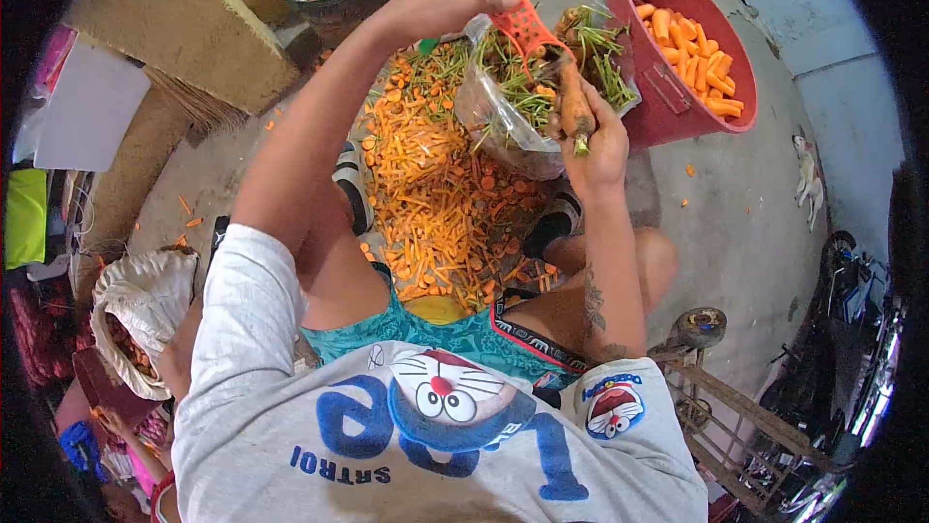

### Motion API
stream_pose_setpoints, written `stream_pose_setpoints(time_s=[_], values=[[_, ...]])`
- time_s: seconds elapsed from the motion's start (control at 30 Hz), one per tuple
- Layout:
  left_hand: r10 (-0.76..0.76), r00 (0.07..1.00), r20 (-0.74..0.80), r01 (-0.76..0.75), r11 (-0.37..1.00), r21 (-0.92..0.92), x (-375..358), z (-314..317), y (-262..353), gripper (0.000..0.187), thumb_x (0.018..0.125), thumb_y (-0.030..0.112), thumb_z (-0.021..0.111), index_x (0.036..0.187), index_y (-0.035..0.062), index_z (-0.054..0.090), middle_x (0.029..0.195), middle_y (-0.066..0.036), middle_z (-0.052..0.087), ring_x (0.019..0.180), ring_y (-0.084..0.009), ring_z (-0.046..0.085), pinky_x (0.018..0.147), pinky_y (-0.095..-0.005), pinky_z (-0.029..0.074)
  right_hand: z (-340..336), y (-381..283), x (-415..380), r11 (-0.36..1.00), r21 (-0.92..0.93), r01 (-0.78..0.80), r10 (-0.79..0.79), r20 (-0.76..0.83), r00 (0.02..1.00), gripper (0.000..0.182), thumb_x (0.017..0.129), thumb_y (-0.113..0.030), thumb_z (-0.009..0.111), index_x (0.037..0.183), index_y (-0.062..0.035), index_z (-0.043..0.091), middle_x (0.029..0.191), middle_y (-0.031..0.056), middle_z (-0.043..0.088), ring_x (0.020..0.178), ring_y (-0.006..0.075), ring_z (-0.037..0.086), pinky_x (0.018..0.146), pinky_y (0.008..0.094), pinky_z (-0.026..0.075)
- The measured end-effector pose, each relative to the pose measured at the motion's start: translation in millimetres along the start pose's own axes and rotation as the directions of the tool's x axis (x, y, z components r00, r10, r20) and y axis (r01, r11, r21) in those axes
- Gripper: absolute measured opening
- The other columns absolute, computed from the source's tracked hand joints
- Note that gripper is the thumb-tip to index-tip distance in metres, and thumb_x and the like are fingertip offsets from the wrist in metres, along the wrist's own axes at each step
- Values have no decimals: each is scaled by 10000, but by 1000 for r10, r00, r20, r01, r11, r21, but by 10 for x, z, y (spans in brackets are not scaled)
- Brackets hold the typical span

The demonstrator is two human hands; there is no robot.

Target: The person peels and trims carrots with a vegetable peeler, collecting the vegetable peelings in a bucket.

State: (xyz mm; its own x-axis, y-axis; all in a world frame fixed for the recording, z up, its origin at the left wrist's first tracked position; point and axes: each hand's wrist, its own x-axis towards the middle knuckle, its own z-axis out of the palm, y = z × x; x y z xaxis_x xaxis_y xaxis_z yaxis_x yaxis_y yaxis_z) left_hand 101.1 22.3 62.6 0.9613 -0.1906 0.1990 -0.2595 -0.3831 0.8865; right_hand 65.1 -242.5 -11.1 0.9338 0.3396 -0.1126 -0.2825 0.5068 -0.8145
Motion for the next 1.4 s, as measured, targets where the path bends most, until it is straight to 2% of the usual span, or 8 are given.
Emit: stream_pose_setpoints(time_s=[0.47,0.53,0.7,0.73,0.8,0.93,1.33,1.4], values=[[253,957,-141,-264,963,-61,-21,378,-382,314,874,293,776,1017,31,677,858,-64,703,834,-204,685,749,-367,552,79,117,-27,988,76,-138,128,117,985,395,1049,-230,421,1315,35,544,978,89,617,810,177,574,691,296,467],[-137,966,-219,67,952,-299,20,16,-338,186,929,127,708,1017,-20,637,856,-85,679,778,-188,678,744,-363,547,115,103,-66,996,-22,-85,87,208,974,435,1056,-277,429,1360,11,547,940,53,620,772,140,569,645,275,449],[-59,983,-171,5,954,-300,-13,240,-271,332,906,198,757,1118,-22,627,1036,-128,668,1001,-245,670,846,-389,551,32,84,-20,982,62,-177,168,120,978,425,1056,-271,437,1353,12,551,991,74,652,798,153,589,668,290,464],[398,847,-351,-228,870,437,-59,476,-361,477,879,209,785,1236,-36,585,1169,-156,627,1089,-271,624,935,-421,519,130,76,-44,982,63,-177,169,120,978,425,1056,-271,437,1353,12,551,991,74,652,798,153,589,668,290,464],[169,986,-13,-165,939,-301,-273,429,26,587,881,214,785,1340,-44,526,1258,-178,589,1170,-294,581,1009,-446,475,393,62,-137,993,67,-98,108,-170,980,412,1054,-265,448,1343,8,557,1009,85,662,806,158,597,687,296,473],[29,940,-340,-165,910,-380,-5,-48,-430,186,902,154,745,978,5,663,826,-76,700,707,-158,676,653,-321,561,280,-6,-168,960,161,-228,185,245,952,350,1044,-243,484,1289,-14,582,998,88,662,803,166,599,661,308,446],[-92,936,-339,-29,941,-337,-118,-7,-411,393,908,248,768,1168,-16,638,972,-126,711,826,-187,698,711,-332,557,327,-62,-212,961,116,-250,223,206,953,398,1014,-239,518,1284,50,557,935,114,602,765,170,545,641,294,417],[365,783,-503,-189,911,366,-252,417,-353,662,903,276,775,1413,-21,476,1189,-168,656,965,-216,683,769,-345,557,496,-9,-251,989,76,-127,128,-14,992,400,1017,-245,512,1287,48,550,929,111,601,748,168,536,635,288,411]])
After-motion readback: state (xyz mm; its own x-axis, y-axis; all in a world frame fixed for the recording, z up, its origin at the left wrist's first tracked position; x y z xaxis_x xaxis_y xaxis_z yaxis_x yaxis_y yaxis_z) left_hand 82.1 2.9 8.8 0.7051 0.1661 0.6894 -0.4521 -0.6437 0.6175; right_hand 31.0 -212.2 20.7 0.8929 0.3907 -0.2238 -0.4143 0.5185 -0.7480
